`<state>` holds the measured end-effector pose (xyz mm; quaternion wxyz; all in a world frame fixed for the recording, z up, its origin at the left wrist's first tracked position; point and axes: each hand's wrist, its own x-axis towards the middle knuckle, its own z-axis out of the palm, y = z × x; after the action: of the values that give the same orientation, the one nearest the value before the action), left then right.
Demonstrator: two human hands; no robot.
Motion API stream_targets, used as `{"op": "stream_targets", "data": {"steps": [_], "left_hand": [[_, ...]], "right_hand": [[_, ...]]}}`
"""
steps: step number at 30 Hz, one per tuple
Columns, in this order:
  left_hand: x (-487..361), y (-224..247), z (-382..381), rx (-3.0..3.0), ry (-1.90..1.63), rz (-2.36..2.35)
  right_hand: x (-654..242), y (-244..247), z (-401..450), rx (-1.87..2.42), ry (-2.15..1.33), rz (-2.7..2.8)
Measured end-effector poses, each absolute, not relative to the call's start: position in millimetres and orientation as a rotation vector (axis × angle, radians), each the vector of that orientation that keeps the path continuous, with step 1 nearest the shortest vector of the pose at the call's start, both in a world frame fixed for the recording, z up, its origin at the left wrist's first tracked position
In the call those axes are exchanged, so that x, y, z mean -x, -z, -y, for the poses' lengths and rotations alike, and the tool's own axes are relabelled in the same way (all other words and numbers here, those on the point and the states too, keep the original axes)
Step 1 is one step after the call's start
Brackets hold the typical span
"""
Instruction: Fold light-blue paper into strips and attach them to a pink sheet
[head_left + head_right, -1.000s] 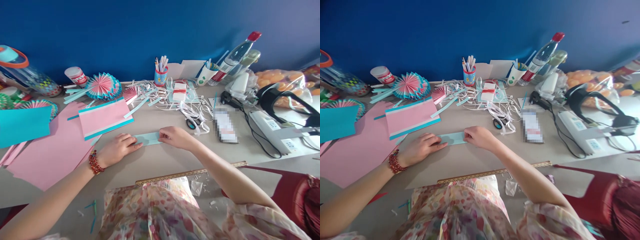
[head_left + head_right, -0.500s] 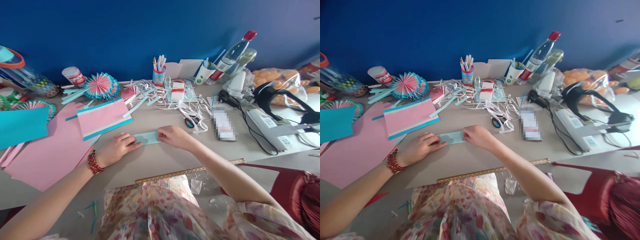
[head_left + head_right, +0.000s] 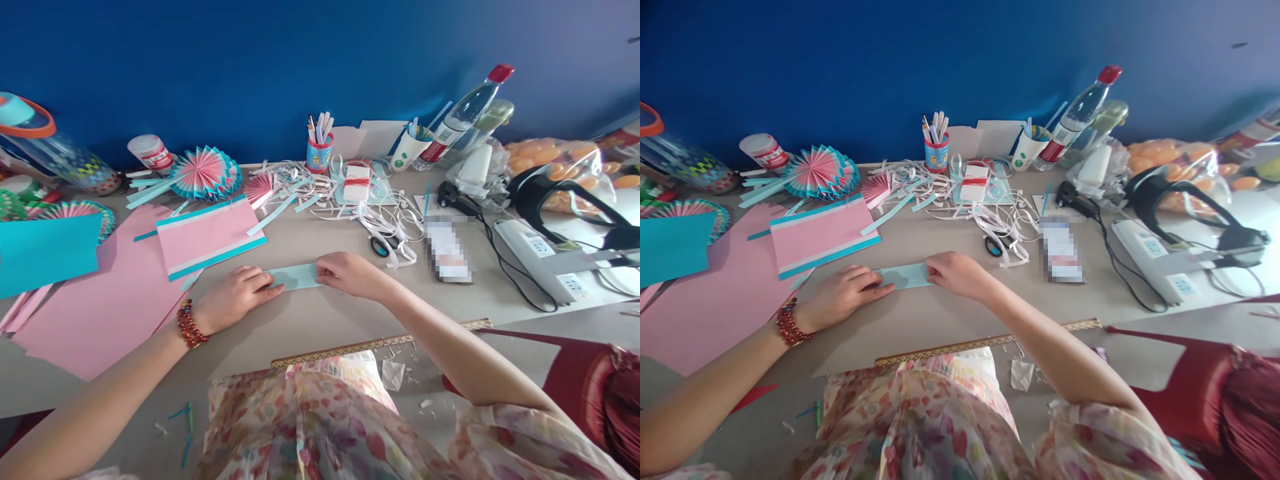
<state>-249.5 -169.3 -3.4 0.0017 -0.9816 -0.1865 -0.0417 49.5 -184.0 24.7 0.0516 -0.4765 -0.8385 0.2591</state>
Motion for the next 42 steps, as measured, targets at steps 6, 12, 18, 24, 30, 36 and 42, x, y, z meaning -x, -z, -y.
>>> {"op": "stream_targets", "data": {"steps": [6,12,18,24,30,36,42], "left_hand": [[240,-5,172,3.106,0.149,0.566],[221,-7,179,3.121,0.106,0.601],[213,-3,180,3.069,0.065,0.541],[212,-5,178,3.059,0.014,0.538],[210,-8,179,3.064,0.029,0.575],[213,-7,192,3.037,0.019,0.697],[237,-6,215,2.904,0.072,0.991]], "right_hand": [[-50,-20,186,1.473,-0.723,2.563],[-49,-20,188,1.547,-0.773,2.468],[-62,-24,184,1.480,-0.888,2.464],[-64,-40,206,1.555,-0.379,2.473],[-41,-9,249,1.301,-0.157,2.656],[-55,6,265,1.412,-0.026,2.640],[-60,8,266,1.438,-0.023,2.664]]}}
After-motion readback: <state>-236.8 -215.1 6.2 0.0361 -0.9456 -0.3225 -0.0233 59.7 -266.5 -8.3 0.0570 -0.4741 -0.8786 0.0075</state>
